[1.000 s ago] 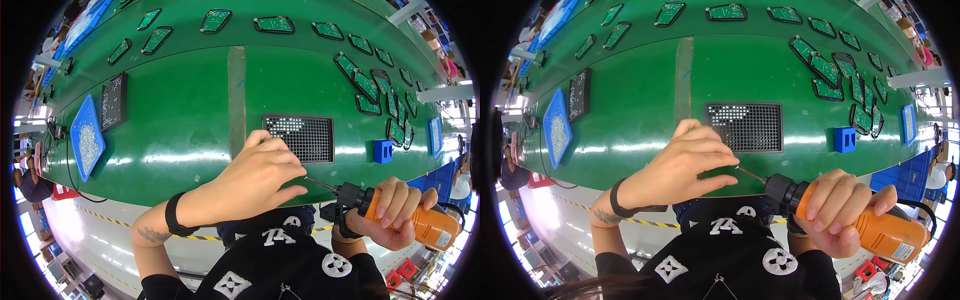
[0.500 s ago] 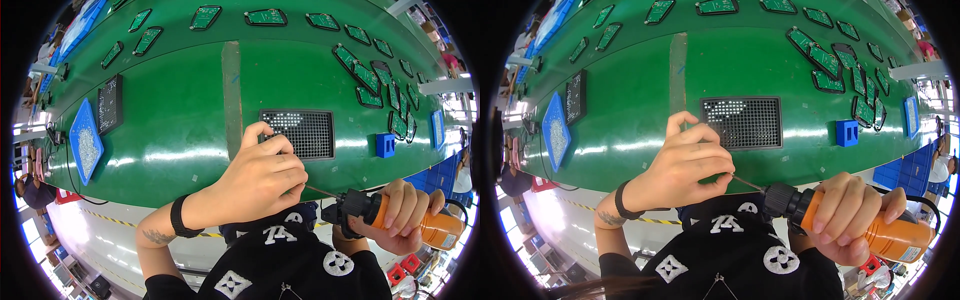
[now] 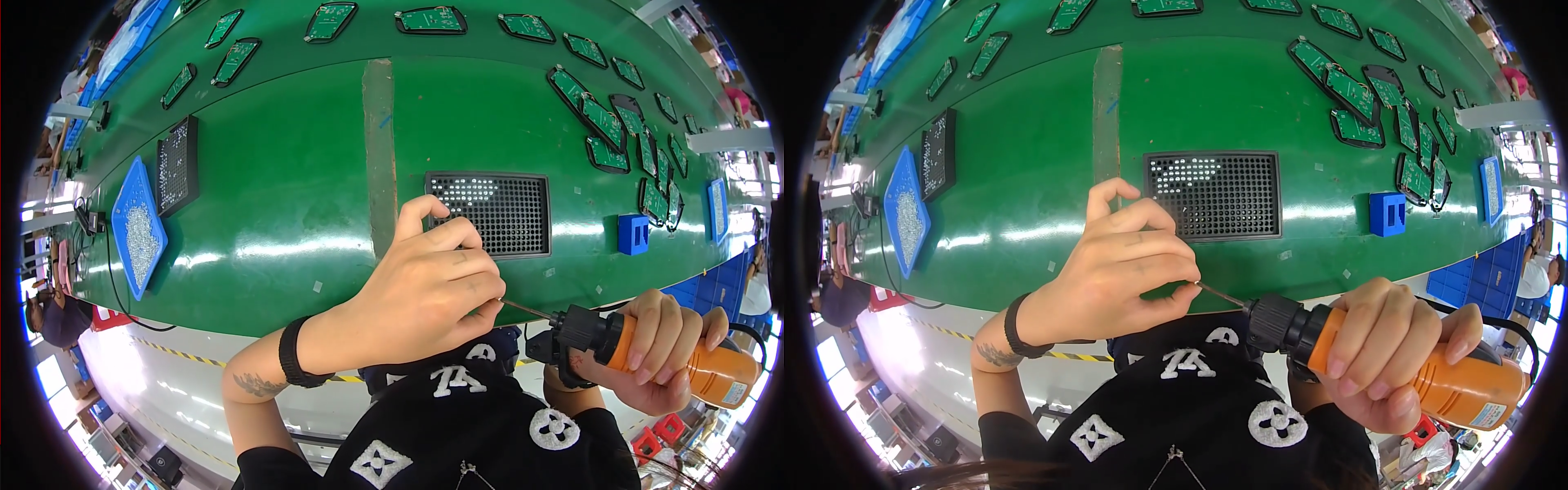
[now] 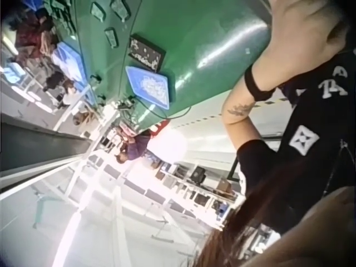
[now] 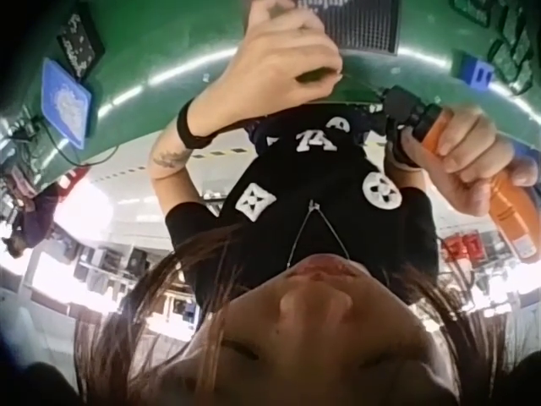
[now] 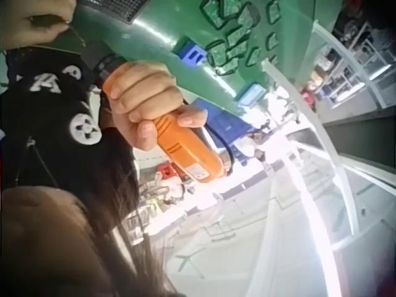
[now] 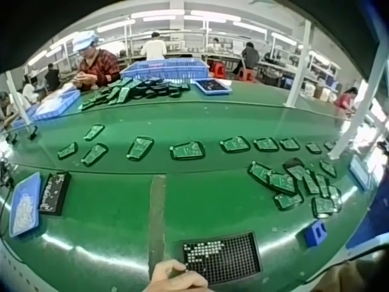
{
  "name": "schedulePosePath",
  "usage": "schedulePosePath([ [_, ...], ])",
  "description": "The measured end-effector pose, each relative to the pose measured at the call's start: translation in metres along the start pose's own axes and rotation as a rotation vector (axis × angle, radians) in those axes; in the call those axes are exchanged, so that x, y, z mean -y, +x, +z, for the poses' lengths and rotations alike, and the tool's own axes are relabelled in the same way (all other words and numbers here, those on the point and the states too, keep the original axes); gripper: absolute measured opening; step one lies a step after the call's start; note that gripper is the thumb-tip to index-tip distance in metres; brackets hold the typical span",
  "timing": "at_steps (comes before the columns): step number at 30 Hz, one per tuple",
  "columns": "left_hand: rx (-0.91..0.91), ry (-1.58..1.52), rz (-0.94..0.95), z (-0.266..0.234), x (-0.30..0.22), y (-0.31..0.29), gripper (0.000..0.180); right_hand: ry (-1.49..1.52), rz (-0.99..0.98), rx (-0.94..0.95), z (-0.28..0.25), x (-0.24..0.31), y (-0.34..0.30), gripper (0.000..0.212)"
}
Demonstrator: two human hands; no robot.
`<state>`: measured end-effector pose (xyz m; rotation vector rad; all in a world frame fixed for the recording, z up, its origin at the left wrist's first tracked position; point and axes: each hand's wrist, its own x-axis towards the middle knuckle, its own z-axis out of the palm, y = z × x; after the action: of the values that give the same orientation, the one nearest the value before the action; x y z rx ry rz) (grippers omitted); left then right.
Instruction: The person picks up a circuit board from a conveyor belt, places it on the work surface, and uses an electric screwdriver to drive screws into it. They then move the board back onto the conveyor belt and repeat the process with another circuit board.
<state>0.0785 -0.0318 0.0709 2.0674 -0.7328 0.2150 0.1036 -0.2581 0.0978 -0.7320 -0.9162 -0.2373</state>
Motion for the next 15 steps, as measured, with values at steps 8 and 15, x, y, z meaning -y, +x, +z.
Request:
schedulePosePath([
  [8, 0.042, -0.032, 0.007, 0.001, 0.005, -0.001, 0.019, 0.017, 0.042, -0.007, -0.003, 0.0, -0.001, 0.038],
  [15, 0.232, 0.071, -0.065, -0.025, 0.046, 0.058, 0.039, -0.168, -0.041, -0.287, 0.001, 0.006, 0.002, 0.034],
])
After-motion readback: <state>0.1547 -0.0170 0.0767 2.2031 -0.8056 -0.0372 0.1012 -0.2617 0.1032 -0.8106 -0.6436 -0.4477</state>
